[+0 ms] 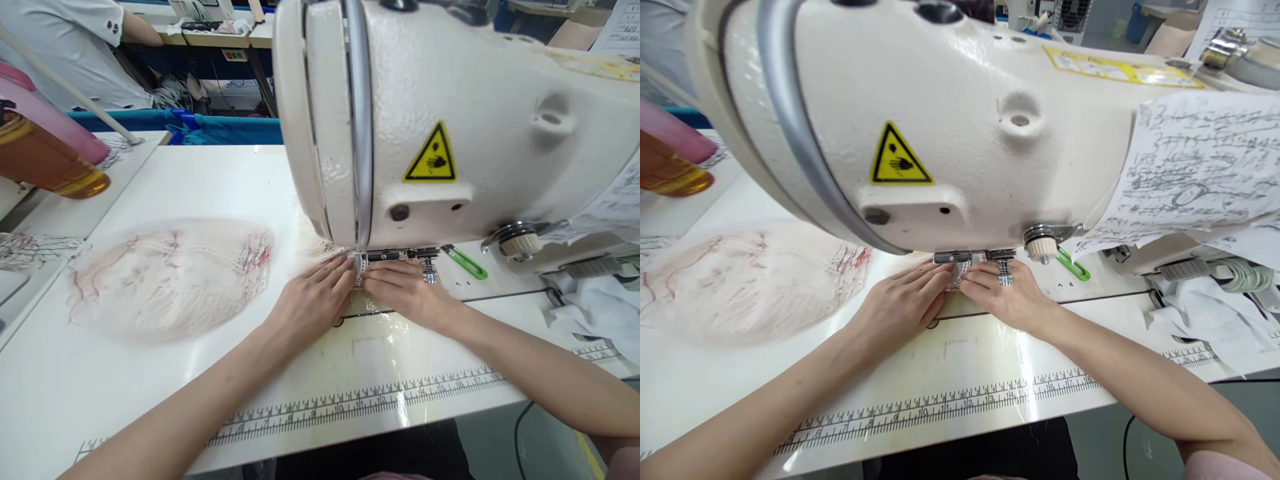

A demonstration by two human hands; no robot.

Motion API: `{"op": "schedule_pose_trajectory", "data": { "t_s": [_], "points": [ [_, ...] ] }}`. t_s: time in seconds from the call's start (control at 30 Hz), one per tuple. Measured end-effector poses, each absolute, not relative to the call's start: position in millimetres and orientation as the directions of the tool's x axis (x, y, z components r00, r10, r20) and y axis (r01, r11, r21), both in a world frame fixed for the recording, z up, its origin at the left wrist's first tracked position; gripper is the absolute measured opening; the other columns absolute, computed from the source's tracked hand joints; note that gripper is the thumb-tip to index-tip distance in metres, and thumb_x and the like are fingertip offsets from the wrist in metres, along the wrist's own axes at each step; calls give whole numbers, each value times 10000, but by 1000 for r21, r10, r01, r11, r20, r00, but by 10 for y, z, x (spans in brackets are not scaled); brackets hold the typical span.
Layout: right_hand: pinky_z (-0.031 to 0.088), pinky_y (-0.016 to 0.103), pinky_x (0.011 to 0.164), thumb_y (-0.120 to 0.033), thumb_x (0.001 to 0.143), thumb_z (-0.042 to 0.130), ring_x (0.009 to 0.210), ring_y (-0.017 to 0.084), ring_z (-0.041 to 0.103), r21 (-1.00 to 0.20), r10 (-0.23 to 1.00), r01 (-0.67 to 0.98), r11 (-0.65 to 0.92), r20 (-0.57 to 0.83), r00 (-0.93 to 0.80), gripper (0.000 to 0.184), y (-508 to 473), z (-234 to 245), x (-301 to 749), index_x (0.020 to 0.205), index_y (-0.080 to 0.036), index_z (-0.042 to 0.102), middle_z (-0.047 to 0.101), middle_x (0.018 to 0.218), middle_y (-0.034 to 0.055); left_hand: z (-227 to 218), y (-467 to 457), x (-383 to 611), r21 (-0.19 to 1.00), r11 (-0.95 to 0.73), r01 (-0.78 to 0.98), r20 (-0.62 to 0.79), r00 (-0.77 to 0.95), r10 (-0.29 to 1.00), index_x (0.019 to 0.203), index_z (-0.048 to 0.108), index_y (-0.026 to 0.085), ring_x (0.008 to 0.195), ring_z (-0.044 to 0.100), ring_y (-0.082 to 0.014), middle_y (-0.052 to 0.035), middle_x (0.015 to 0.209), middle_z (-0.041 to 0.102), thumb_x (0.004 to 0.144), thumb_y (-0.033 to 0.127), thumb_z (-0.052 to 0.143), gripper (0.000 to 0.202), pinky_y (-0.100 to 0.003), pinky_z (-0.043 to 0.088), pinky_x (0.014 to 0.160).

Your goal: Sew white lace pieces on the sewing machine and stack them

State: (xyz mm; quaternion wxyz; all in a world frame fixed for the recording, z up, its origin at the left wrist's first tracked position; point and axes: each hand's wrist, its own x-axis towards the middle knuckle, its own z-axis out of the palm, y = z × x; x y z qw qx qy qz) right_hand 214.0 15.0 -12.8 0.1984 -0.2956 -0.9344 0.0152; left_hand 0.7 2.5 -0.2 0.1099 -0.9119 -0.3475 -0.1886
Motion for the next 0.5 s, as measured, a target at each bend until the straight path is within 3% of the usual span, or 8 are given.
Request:
{"op": "schedule_pose_trajectory", "data": {
  "t_s": [0.33,0.5],
  "points": [
    [495,259,747,-124,917,478,899,111,654,-118,605,628,770,449,-658,250,169,-66,2150,940,-249,694,725,1014,-44,-45,26,23,-80,-705,705,385,674,630,1108,613,54,1160,605,-257,-155,1221,646,937,116,408,273,-386,537,971],
    [482,288,809,-178,914,484,878,128,645,-171,666,676,717,457,-590,261,184,-102,2142,967,-304,707,728,974,-58,-70,26,15,-100,-700,707,350,684,640,1188,589,52,1199,577,-263,-156,1275,613,953,154,412,311,-399,513,1006]
  ]
}}
